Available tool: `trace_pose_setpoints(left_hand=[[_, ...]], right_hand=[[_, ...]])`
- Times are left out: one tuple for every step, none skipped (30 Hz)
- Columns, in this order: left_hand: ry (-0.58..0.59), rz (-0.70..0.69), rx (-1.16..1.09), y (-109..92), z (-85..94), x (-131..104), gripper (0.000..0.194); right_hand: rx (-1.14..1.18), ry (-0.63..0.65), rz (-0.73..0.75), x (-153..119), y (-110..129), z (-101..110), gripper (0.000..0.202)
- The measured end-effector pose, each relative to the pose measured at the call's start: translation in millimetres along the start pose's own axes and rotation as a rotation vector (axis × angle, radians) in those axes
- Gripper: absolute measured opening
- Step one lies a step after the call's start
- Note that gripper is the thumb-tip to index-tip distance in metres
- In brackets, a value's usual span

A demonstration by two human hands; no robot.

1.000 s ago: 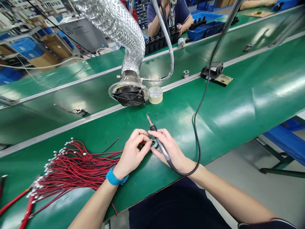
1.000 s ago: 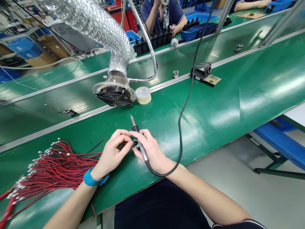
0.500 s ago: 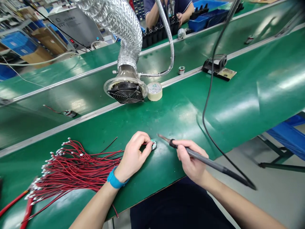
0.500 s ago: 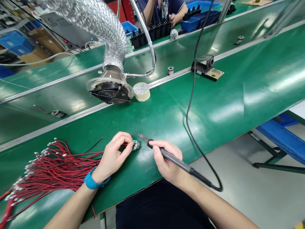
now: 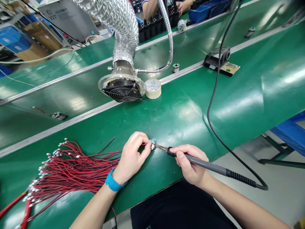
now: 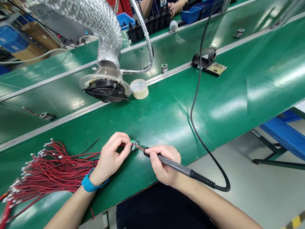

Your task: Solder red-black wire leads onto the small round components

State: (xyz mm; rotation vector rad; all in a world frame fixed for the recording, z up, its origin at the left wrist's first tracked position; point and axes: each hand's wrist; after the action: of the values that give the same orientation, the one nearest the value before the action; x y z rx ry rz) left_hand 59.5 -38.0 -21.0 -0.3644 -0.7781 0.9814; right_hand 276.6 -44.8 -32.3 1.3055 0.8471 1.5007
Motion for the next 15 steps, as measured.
trace_pose_setpoints(left_hand=[[0.000,-0.003,0.004,0.1,-0.1,-0.2,0.013],[-0.001,-0.007,0.009,0.1,-0.2,-0.5,0.013],[-0.002,-0.010,0.012,0.1,-0.1,-0.7,0.013],[-0.002,-0.013,0.015,-0.1,0.0,-1.0,0.013],[-0.002,-0.015,0.018,-0.2,0.1,-1.2,0.013],[-0.003,-0.017,0.020,-0.3,0.1,-1.3,0.013],[-0.004,-0.020,0.022,-0.3,0.2,-1.3,0.013],[-0.005,-0.022,0.025,-0.2,0.1,-1.2,0.013],[-0.007,-0.022,0.026,0.1,0.1,-1.1,0.013],[-0.008,-0.023,0.028,0.4,0.0,-1.1,0.014],[-0.010,-0.023,0.028,0.6,0.0,-1.0,0.014],[-0.011,-0.023,0.028,0.9,0.0,-1.0,0.014],[-0.012,-0.024,0.029,1.0,0.0,-1.0,0.014],[-0.013,-0.024,0.029,1.0,0.0,-1.1,0.014],[-0.012,-0.025,0.028,1.0,0.1,-1.1,0.014]], right_hand=[[-0.003,-0.006,0.012,0.5,0.9,0.0,0.019],[-0.006,-0.011,0.024,0.9,1.6,-0.2,0.019],[-0.006,-0.014,0.036,1.2,2.0,-0.3,0.019],[-0.004,-0.014,0.045,1.2,1.9,-0.4,0.020],[0.000,-0.011,0.048,0.8,1.3,-0.4,0.020],[0.007,-0.004,0.042,0.0,-0.1,-0.2,0.020],[0.016,0.005,0.023,-1.2,-2.0,0.1,0.019],[0.034,0.014,-0.006,-2.6,-4.3,0.5,0.019],[0.060,0.020,-0.042,-4.1,-7.0,0.9,0.019],[0.091,0.026,-0.083,-5.6,-9.6,1.3,0.019],[0.123,0.028,-0.120,-6.8,-12.0,1.5,0.019],[0.153,0.031,-0.149,-7.7,-14.0,1.5,0.019],[0.175,0.036,-0.167,-8.2,-15.6,1.4,0.019],[0.187,0.044,-0.177,-8.4,-16.6,1.1,0.019],[0.194,0.052,-0.182,-8.3,-17.2,0.8,0.019]])
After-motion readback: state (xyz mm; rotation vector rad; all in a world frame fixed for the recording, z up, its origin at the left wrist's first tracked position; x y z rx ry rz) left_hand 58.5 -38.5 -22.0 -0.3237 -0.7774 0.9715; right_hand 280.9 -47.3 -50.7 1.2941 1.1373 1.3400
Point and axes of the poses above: each hand's wrist, its own x-axis towards the middle knuckle, its own z-axis out of the back of the hand, y = z × x, and after that the axes turned 12 degrees about -z, right-handed
